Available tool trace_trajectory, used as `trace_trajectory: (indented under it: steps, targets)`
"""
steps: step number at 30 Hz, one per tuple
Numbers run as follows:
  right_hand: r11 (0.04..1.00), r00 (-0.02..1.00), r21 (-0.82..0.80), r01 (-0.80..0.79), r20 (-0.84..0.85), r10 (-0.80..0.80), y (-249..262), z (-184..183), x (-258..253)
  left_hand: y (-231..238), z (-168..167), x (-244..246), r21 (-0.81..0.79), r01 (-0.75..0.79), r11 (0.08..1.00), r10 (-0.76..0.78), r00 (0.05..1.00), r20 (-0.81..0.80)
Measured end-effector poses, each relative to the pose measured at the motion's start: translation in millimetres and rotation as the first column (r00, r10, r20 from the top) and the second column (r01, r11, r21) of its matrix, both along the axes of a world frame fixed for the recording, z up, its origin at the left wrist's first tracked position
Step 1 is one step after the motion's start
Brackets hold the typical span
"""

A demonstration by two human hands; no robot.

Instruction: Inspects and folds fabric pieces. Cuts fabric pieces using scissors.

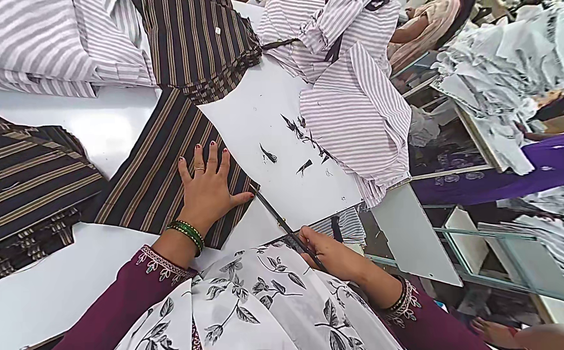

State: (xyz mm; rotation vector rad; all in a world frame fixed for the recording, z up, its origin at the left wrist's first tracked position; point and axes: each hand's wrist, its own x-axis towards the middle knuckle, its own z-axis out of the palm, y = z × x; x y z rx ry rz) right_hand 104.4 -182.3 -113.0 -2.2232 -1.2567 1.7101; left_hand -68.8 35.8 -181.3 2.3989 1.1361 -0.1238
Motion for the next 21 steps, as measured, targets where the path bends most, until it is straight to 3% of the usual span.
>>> trace_trajectory:
  steps: [6,13,21]
  targets:
    - [0.999,0.999,0.021,0.044,-0.021,-0.044,-10,-5,0,0,0,1,-0.015,0.000,1.000,0.000,1.000,-0.001]
    - [0.997,0.996,-0.069,0.029,-0.081,-0.035,5,-1,5,-1,-1,1,-0.005,0.003,1.000,-0.003,1.000,0.013]
    - [0.995,0.994,0.043,0.088,-0.063,-0.086,2,-8,-6,0,-2,1,-0.009,0.002,1.000,-0.001,0.999,0.032]
